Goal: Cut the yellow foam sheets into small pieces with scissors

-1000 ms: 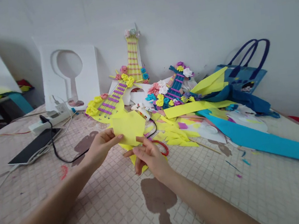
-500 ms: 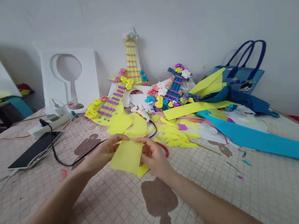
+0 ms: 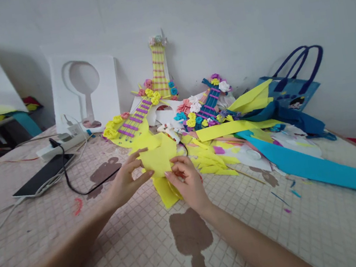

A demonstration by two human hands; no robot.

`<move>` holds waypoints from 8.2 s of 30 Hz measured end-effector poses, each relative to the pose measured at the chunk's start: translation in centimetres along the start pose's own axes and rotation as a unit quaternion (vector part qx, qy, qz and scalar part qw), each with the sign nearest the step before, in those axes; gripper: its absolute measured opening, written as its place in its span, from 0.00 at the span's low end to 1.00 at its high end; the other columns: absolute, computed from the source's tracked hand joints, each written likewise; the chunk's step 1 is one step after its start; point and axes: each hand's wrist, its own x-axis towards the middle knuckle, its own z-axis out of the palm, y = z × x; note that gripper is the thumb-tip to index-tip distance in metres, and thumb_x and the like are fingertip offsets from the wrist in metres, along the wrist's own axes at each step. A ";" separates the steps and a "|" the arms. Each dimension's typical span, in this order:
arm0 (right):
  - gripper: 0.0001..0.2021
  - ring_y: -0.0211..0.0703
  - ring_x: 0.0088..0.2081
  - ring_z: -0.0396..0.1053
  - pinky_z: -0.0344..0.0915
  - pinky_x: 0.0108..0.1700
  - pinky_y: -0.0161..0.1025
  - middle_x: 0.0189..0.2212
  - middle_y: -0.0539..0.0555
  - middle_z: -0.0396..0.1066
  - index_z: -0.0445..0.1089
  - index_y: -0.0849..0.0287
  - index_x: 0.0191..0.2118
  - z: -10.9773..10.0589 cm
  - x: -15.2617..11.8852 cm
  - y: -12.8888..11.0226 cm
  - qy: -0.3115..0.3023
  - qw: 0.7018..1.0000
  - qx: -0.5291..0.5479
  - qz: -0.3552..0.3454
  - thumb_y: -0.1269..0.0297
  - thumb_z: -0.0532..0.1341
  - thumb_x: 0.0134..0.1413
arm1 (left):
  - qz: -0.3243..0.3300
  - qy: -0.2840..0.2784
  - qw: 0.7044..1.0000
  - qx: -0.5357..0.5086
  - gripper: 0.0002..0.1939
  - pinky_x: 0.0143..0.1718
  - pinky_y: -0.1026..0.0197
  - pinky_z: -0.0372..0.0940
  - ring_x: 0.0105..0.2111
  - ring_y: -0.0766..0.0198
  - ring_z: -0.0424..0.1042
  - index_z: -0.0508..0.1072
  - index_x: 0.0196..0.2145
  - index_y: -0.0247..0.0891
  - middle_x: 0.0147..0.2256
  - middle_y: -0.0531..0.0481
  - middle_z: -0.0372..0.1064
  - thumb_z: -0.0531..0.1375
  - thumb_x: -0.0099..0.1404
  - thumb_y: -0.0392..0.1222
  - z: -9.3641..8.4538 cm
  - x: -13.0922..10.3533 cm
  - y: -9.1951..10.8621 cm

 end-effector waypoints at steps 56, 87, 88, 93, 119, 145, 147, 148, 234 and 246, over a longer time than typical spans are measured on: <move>0.05 0.40 0.35 0.64 0.59 0.37 0.36 0.32 0.51 0.66 0.69 0.55 0.30 0.2 0.2 0.5 0.001 0.994 0.106 -0.002 0.70 0.56 0.51 | -0.221 -0.025 0.880 -0.420 0.13 0.31 0.64 0.62 0.30 0.65 0.70 0.71 0.36 0.36 0.32 0.47 0.71 0.58 0.57 0.47 1.7 0.0 -0.3; 0.11 0.35 0.24 0.58 0.56 0.26 0.32 0.23 0.47 0.62 0.66 0.58 0.28 0.3 0.0 0.5 -0.066 0.981 0.135 0.125 0.55 0.61 0.48 | -0.157 -0.071 0.955 -0.243 0.16 0.25 0.66 0.57 0.24 0.69 0.63 0.70 0.27 0.32 0.24 0.51 0.66 0.63 0.52 0.50 2.0 -0.3 -0.2; 0.11 0.35 0.24 0.58 0.56 0.26 0.32 0.23 0.47 0.62 0.66 0.58 0.28 0.3 0.0 0.5 -0.063 0.981 0.134 0.125 0.55 0.61 0.48 | -0.155 -0.068 0.955 -0.244 0.16 0.26 0.66 0.58 0.24 0.69 0.64 0.70 0.27 0.32 0.24 0.51 0.66 0.63 0.52 0.50 2.0 -0.3 -0.2; 0.11 0.36 0.25 0.58 0.56 0.27 0.33 0.23 0.48 0.63 0.67 0.57 0.29 0.4 0.0 0.6 -0.058 0.983 0.131 0.115 0.55 0.61 0.49 | -0.128 -0.053 0.967 -0.212 0.15 0.27 0.66 0.59 0.26 0.67 0.65 0.72 0.29 0.33 0.26 0.50 0.69 0.63 0.52 0.50 2.1 -0.2 0.2; 0.12 0.34 0.22 0.58 0.58 0.24 0.32 0.20 0.46 0.62 0.67 0.58 0.26 -0.6 2.7 -0.1 0.083 0.965 0.211 0.129 0.55 0.64 0.43 | -0.210 -0.266 0.884 -0.321 0.33 0.42 0.55 0.63 0.36 0.57 0.72 0.72 0.42 0.31 0.38 0.37 0.73 0.48 0.59 0.64 0.4 3.8 0.3; 0.13 0.33 0.21 0.57 0.57 0.24 0.32 0.19 0.45 0.60 0.61 0.58 0.24 0.0 1.3 0.7 -0.023 0.952 0.230 0.202 0.57 0.64 0.45 | -0.253 -0.149 0.912 -0.287 0.18 0.32 0.61 0.66 0.27 0.66 0.70 0.72 0.30 0.30 0.29 0.47 0.70 0.64 0.52 0.50 1.6 2.1 -1.0; 0.13 0.33 0.21 0.57 0.56 0.24 0.32 0.19 0.45 0.60 0.61 0.58 0.24 0.0 1.3 0.6 -0.019 0.955 0.224 0.194 0.57 0.64 0.44 | -0.247 -0.138 0.916 -0.284 0.18 0.31 0.62 0.65 0.26 0.67 0.69 0.71 0.30 0.30 0.27 0.48 0.69 0.63 0.52 0.51 1.7 2.1 -0.8; 0.13 0.33 0.21 0.56 0.56 0.24 0.32 0.19 0.44 0.60 0.61 0.58 0.24 0.0 1.2 0.6 -0.018 0.957 0.220 0.191 0.57 0.64 0.44 | -0.245 -0.131 0.918 -0.284 0.18 0.30 0.62 0.65 0.26 0.68 0.69 0.71 0.30 0.30 0.27 0.49 0.69 0.63 0.52 0.50 1.7 2.1 -0.7; 0.13 0.38 0.22 0.62 0.57 0.23 0.34 0.20 0.48 0.66 0.66 0.57 0.28 -0.1 0.5 -0.1 -0.015 0.968 0.164 0.187 0.53 0.63 0.42 | -0.266 -0.102 0.900 -0.330 0.21 0.33 0.61 0.66 0.28 0.64 0.72 0.71 0.30 0.31 0.27 0.45 0.72 0.59 0.56 0.56 1.4 2.3 -0.6; 0.11 0.34 0.21 0.57 0.56 0.24 0.32 0.19 0.45 0.58 0.64 0.58 0.24 -0.2 0.7 -0.2 -0.010 0.976 0.160 0.148 0.57 0.61 0.48 | -0.244 -0.113 0.922 -0.279 0.17 0.26 0.65 0.62 0.23 0.69 0.67 0.71 0.25 0.31 0.24 0.50 0.69 0.64 0.51 0.51 1.7 1.9 -0.1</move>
